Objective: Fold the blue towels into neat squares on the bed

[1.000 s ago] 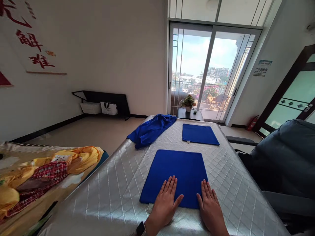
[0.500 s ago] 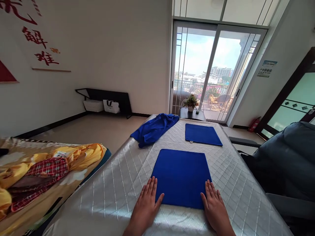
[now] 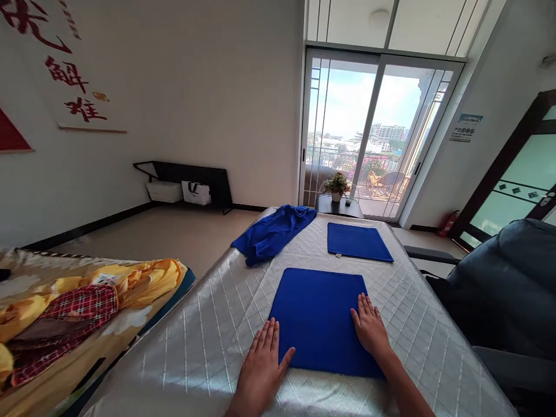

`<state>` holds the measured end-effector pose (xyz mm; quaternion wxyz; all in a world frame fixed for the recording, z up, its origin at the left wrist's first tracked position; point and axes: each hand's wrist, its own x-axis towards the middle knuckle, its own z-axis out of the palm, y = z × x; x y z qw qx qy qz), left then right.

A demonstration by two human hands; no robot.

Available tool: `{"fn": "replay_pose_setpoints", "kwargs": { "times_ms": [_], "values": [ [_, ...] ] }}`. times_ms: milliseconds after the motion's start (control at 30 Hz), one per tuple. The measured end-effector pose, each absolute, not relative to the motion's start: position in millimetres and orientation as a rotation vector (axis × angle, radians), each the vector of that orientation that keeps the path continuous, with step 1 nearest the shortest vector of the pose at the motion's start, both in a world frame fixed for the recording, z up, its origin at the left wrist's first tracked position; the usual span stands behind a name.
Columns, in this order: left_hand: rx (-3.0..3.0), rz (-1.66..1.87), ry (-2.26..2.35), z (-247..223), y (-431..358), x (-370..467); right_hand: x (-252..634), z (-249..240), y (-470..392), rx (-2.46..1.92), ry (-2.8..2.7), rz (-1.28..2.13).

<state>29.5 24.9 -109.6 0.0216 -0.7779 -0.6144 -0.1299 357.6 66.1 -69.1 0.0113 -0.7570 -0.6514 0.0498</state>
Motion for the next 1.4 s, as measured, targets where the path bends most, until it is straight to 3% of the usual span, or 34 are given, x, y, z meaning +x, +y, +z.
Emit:
{"fn": "replay_pose_setpoints", "kwargs": {
  "times_ms": [233,433,900,1400],
  "values": [
    [-2.895,-0.440,-1.447,-60,54,135,359,-74,62,-2.345,-2.039,0.090],
    [-3.042,-0.453,-1.300,-63,85,205,361,-72,62,-2.317,-2.149,0.091],
    [-2.608,-0.415,-1.813,-73,124,47,359,-73,63,-2.358,-2.032,0.120],
    [-2.594,-0.495,-1.827,-77,122,43,364,-50,132,-2.313,-2.025,0.168]
  ]
}}
